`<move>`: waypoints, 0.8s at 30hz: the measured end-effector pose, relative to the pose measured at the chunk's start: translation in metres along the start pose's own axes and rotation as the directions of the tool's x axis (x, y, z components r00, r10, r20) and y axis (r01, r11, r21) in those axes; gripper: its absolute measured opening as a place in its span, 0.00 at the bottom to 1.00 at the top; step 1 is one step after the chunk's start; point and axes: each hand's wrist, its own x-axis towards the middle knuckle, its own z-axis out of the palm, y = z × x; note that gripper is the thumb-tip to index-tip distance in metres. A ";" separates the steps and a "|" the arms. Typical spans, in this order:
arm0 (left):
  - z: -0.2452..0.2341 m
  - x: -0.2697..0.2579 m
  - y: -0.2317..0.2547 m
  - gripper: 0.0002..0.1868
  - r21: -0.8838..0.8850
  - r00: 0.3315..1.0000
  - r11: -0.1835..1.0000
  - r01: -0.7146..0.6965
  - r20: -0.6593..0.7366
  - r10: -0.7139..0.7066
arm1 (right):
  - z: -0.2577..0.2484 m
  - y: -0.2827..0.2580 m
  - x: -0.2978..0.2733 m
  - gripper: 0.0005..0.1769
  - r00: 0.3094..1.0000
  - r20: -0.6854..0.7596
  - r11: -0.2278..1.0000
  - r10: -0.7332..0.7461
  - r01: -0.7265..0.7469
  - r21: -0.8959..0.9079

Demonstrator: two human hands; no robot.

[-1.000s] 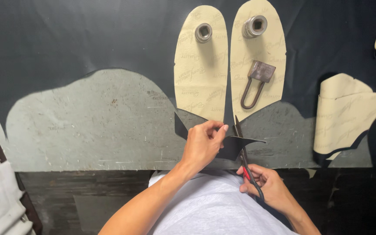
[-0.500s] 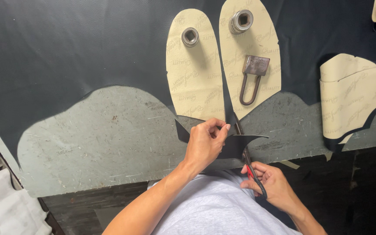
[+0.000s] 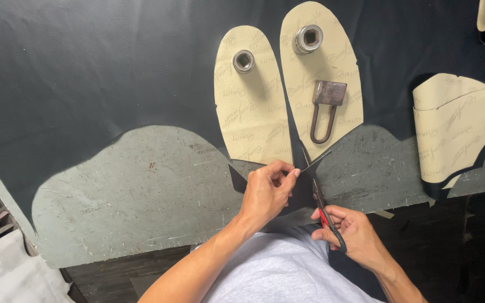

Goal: The person positions two paper patterns on a large sheet of black fabric, secures them with metal weights, and cuts the fabric along the edges of the templates using shears.

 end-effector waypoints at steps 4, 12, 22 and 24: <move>-0.002 0.002 -0.001 0.12 0.031 1.000 0.999 0.012 0.029 -0.013 | -0.002 -0.006 0.008 0.23 0.999 0.009 0.999 -0.045 0.045 0.022; -0.003 0.002 0.000 0.12 -0.003 1.000 1.000 0.001 0.029 -0.001 | -0.001 -0.020 0.017 0.23 0.999 0.004 0.997 -0.047 0.047 0.069; -0.007 0.003 -0.002 0.12 -0.059 0.996 0.997 0.048 0.074 -0.044 | 0.000 -0.040 0.030 0.24 0.989 0.016 0.981 -0.145 0.142 0.131; -0.010 0.003 -0.001 0.12 -0.087 0.994 0.994 0.063 0.098 -0.055 | 0.001 -0.045 0.029 0.23 0.996 -0.011 0.994 -0.084 0.084 0.065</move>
